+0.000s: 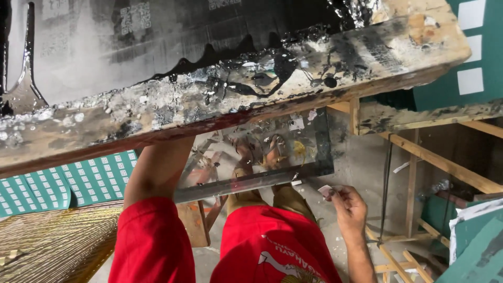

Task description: Cutting out small printed labels from a sheet using a pair of scissors.

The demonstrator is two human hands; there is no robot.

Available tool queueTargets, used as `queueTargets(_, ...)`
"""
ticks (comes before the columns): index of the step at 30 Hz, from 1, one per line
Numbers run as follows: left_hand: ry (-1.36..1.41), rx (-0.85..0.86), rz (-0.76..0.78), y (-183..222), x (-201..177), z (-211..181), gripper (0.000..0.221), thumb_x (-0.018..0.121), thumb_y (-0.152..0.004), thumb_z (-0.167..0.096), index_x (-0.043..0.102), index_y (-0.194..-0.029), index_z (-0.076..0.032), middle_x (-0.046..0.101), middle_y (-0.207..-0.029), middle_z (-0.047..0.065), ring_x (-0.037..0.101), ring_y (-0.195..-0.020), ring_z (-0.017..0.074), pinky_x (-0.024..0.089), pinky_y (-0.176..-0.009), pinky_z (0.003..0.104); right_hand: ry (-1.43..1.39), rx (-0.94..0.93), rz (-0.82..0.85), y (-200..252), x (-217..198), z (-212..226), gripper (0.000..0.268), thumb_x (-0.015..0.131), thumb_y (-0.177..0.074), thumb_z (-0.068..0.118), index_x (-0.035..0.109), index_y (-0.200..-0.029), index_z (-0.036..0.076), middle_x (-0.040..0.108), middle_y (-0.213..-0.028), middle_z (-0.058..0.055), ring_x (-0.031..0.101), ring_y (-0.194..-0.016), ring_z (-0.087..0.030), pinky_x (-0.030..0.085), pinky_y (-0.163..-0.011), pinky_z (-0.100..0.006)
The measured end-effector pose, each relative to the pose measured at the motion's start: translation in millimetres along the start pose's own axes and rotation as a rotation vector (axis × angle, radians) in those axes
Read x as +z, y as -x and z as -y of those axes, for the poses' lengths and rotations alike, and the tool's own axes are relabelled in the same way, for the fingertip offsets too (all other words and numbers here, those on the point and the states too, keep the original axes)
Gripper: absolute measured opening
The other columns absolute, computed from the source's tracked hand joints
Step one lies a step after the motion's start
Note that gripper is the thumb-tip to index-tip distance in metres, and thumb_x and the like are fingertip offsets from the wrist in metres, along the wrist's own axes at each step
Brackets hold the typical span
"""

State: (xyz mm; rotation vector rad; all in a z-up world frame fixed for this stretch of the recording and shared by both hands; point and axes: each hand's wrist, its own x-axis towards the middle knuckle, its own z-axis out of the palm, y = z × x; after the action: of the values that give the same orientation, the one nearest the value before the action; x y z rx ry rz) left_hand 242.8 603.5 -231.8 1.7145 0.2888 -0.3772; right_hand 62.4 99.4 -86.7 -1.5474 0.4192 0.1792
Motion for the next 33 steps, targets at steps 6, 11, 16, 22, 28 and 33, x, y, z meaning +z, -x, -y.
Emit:
queueTargets(6,0.023,0.074,0.029,-22,0,-6,0.026,0.075,-0.093,-0.018,0.065,-0.111,-0.003,0.072,-0.100,0.013,0.067,-0.083,0.0213,0.055,-0.071,0.034,0.001,0.061,-0.064,7,-12,-11,0.013,0.063,-0.099,-0.001,0.066,-0.111,-0.003,0.074,-0.097,-0.009,0.070,-0.087,-0.013,0.057,-0.081,-0.028)
queueTargets(11,0.026,0.168,0.046,-63,-5,-25,0.029,0.076,-0.092,-0.019,0.065,-0.114,-0.003,0.073,-0.101,0.012,0.068,-0.085,0.0207,0.056,-0.072,0.033,0.070,0.162,-0.133,8,-21,-32,0.011,0.064,-0.100,-0.001,0.065,-0.109,-0.005,0.071,-0.093,-0.011,0.066,-0.084,-0.014,0.053,-0.080,-0.029)
queueTargets(16,0.036,0.204,0.089,-80,2,-23,0.032,0.076,-0.092,-0.021,0.065,-0.116,-0.004,0.073,-0.103,0.012,0.069,-0.087,0.0202,0.057,-0.073,0.032,-0.015,0.115,-0.080,4,-31,-55,0.016,0.063,-0.095,-0.002,0.065,-0.111,-0.006,0.073,-0.095,-0.013,0.070,-0.085,-0.016,0.057,-0.080,-0.031)
queueTargets(22,0.057,0.246,0.151,-119,44,-145,0.035,0.077,-0.092,-0.022,0.065,-0.119,-0.004,0.074,-0.105,0.012,0.070,-0.089,0.0196,0.058,-0.075,0.032,-0.043,0.085,-0.034,2,-35,-71,0.015,0.063,-0.096,-0.006,0.066,-0.110,-0.010,0.073,-0.095,-0.016,0.068,-0.086,-0.017,0.056,-0.079,-0.034)
queueTargets(28,0.077,0.283,0.206,-97,85,-189,0.038,0.077,-0.092,-0.024,0.065,-0.122,-0.005,0.074,-0.106,0.011,0.072,-0.091,0.0189,0.059,-0.076,0.031,-0.031,0.120,-0.054,-1,-40,-74,0.016,0.062,-0.094,-0.007,0.066,-0.110,-0.010,0.075,-0.094,-0.019,0.070,-0.085,-0.020,0.057,-0.079,-0.036)
queueTargets(33,0.108,0.298,0.242,-63,122,-207,0.041,0.078,-0.091,-0.025,0.064,-0.125,-0.005,0.075,-0.108,0.011,0.073,-0.093,0.0184,0.060,-0.077,0.030,-0.032,0.078,-0.011,-15,-21,-34,0.015,0.062,-0.096,-0.004,0.066,-0.109,-0.010,0.076,-0.096,-0.019,0.070,-0.085,-0.020,0.058,-0.078,-0.035)
